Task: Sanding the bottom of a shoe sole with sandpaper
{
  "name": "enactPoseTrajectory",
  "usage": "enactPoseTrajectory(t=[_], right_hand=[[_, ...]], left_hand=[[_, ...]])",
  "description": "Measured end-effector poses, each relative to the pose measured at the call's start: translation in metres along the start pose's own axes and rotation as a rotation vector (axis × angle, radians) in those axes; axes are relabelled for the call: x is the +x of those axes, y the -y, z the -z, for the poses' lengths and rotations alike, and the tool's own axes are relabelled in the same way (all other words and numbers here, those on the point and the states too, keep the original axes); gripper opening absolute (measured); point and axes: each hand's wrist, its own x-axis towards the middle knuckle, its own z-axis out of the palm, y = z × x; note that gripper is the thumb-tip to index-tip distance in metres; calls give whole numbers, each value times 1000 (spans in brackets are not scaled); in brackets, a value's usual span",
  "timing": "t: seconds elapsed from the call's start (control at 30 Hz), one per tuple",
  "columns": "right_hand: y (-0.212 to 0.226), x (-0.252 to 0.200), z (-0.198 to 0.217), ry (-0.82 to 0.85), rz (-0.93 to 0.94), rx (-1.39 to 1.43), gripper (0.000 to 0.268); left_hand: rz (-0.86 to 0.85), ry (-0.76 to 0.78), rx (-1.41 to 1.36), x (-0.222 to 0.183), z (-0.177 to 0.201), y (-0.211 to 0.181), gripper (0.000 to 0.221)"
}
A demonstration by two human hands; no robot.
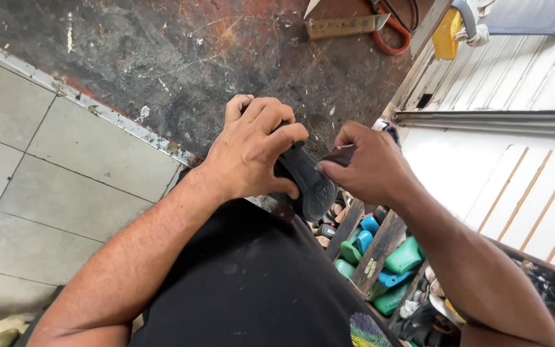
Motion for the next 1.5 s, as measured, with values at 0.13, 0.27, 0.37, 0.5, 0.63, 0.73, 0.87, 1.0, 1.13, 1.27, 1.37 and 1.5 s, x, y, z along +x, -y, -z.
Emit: enactPoseTrajectory(t=[0.13, 0.27, 0.37, 0.5, 0.63, 0.73, 0.87, 1.0, 1.13, 1.27, 1.37, 1.5], right_hand=[[10, 18, -12, -67, 61, 119, 24], [12, 11, 0, 18, -43, 120, 29], [-1, 25, -18, 11, 41, 224, 28], [18, 18, 0, -65, 26, 210, 16], [-7, 11, -5, 173, 44, 197, 28], [14, 10, 0, 138, 78, 185, 29], [-20, 1, -1, 153, 132, 82, 34], [-44, -2, -19, -45, 190, 175, 36], [-71, -20, -54, -271, 235, 337, 34], [-99, -32, -93, -452, 438, 720, 32], [-98, -35, -100, -536, 293, 743, 35], [-113, -49, -136, -636, 122, 820, 34]], left_hand=[[-13, -7, -5, -1, -1, 1, 107], [-20, 5, -17, -1, -1, 2, 109], [-7, 1, -22, 0, -2, 2, 105], [-4, 24, -14, 1, -1, 1, 105], [1, 34, 20, -2, -4, 1, 109], [1, 40, 25, -3, -3, 1, 109], [14, 36, 15, -1, -3, 0, 109], [5, 56, 7, -4, -2, -2, 105], [10, 52, 1, -1, -4, 0, 104], [-21, 18, 19, 0, -2, 0, 104], [-8, 76, 26, 2, 3, -3, 103], [-50, 59, 20, 0, 0, -1, 101]])
